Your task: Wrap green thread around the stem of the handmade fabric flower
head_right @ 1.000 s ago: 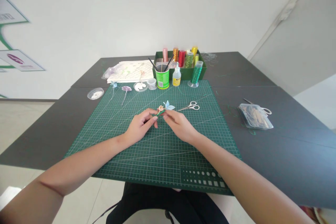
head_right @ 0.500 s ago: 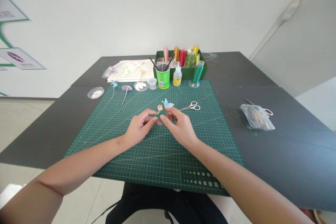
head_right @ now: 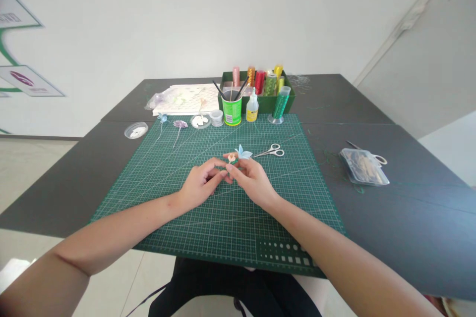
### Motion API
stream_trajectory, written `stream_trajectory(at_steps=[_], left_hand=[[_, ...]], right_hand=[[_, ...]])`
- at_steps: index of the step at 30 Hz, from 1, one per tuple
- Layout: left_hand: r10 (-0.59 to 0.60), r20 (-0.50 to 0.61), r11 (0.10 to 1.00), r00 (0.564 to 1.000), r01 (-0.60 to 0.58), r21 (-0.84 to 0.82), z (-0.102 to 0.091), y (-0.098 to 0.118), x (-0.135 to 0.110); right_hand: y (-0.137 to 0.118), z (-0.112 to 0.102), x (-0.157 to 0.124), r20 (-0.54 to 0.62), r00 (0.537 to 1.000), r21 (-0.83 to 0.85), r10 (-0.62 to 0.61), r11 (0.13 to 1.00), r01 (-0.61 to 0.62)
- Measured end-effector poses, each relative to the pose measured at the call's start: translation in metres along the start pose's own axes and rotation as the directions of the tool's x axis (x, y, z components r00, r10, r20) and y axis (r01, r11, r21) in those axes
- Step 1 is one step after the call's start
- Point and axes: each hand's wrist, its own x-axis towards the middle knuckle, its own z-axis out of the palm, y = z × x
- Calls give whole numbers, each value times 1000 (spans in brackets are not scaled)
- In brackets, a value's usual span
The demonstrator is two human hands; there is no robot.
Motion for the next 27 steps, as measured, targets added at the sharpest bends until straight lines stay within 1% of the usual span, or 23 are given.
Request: stream_trajectory(at_steps=[8,12,16,18,20,21,22,23,24,25,26,27], left_hand=[[-42,-41,998,998,44,42,2,1,0],[-46,-68,997,997,51,63,3,2,-1],[-42,-31,990,999,46,132,4,0,-3],[5,-49,982,999,5,190,2,-1,-2],[134,-127,959,983,-96,267,-6,4,2],[233,-186,936,955,-169,308,-12,9,6],[316,-242,911,917,-222,346,-19,16,9],[394,-306,886,867,-270,377,-28,26,11],[469,-375,861,800,-320,395,-38,38,11],[535,-446,837,717,-377,397,-48,53,8],[582,-495,813,645,-443,378,-56,68,0],[613,-517,788,598,-507,348,-63,84,-14]], right_hand=[[-2,12,-6,-137,986,91,96,992,-84],[-3,14,-7,-150,980,143,134,983,-113],[-6,13,-5,-150,978,174,148,977,-121],[-8,10,-4,-159,976,184,147,976,-117],[-10,6,-4,-172,975,192,141,976,-107],[-11,4,-3,-179,974,195,137,976,-101],[-13,2,-3,-186,974,198,132,976,-95],[-14,0,-2,-192,973,201,127,976,-87],[-15,-2,-2,-198,973,205,121,976,-80],[-16,-3,-1,-204,972,209,116,975,-73],[-17,-3,-1,-208,972,213,112,975,-67],[-18,-4,-1,-211,971,217,109,974,-62]])
